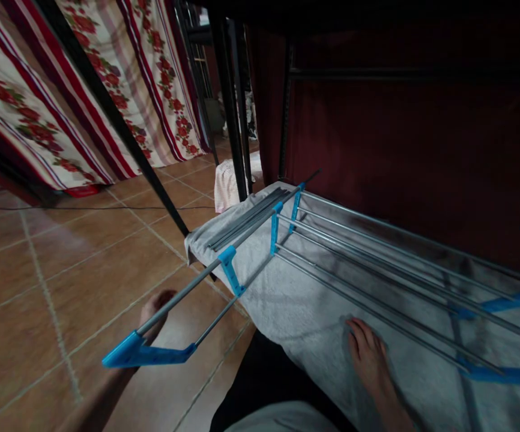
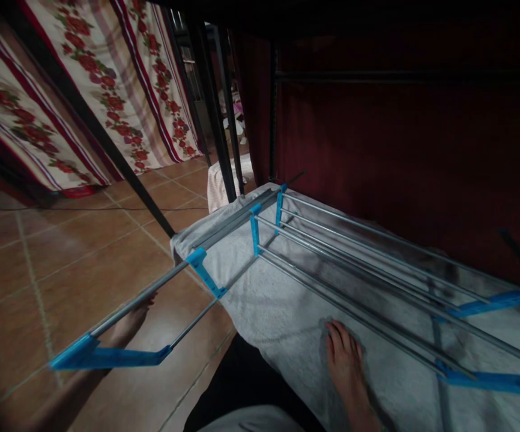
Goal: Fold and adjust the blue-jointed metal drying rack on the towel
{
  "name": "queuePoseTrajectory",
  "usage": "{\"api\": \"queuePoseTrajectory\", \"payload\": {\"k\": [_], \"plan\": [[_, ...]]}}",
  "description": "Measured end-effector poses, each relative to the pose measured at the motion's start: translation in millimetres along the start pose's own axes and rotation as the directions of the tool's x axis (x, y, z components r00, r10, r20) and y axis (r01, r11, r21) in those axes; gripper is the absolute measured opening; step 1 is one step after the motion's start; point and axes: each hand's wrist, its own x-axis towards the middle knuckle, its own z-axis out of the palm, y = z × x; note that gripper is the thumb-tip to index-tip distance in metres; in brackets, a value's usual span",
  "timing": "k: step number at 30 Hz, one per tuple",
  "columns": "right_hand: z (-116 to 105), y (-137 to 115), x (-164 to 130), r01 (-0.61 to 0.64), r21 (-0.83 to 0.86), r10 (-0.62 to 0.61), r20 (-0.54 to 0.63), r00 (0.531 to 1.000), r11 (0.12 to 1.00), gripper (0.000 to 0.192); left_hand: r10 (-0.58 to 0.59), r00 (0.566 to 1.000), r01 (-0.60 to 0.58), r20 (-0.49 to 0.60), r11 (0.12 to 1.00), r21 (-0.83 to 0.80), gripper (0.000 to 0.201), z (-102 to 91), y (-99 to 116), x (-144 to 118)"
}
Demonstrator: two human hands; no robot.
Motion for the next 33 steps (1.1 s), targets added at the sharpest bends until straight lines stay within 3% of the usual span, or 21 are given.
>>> {"api": "queuePoseTrajectory", "payload": {"k": [4, 9, 17, 24, 33], "plan": [[4, 3, -1, 0.013, -0.025, -0.013, -0.015, 1.0, 1.0, 0.041, 0.119, 0.993, -0.12, 0.011, 0.993, 0.009, 0.031, 17.7, 36, 69], [6, 6, -2, 0.016, -0.044, -0.018, -0.037, 0.999, 0.999, 0.044, 0.307, 0.944, -0.32, 0.125, 0.941, 0.106, 0.036, 56.0, 70, 111], [0, 3, -3, 0.006, -0.035, -0.006, -0.001, 1.0, 0.999, 0.049, 0.355, 0.907, -0.42, 0.227, 0.799, 0.43, 0.029, 77.5, 106, 123], [-1, 3, -1, -0.019, -0.048, 0.018, -0.009, 1.0, 0.999, 0.054, 0.44, 0.818, -0.56, 0.369, 0.755, 0.34, 0.027, 98.2, 120, 137], [-2, 2, -1, -0.006, -0.07, 0.005, -0.011, 1.0, 0.998, 0.053, 0.436, 0.801, -0.573, 0.41, 0.755, 0.318, 0.021, 116.6, 128, 141]]}}
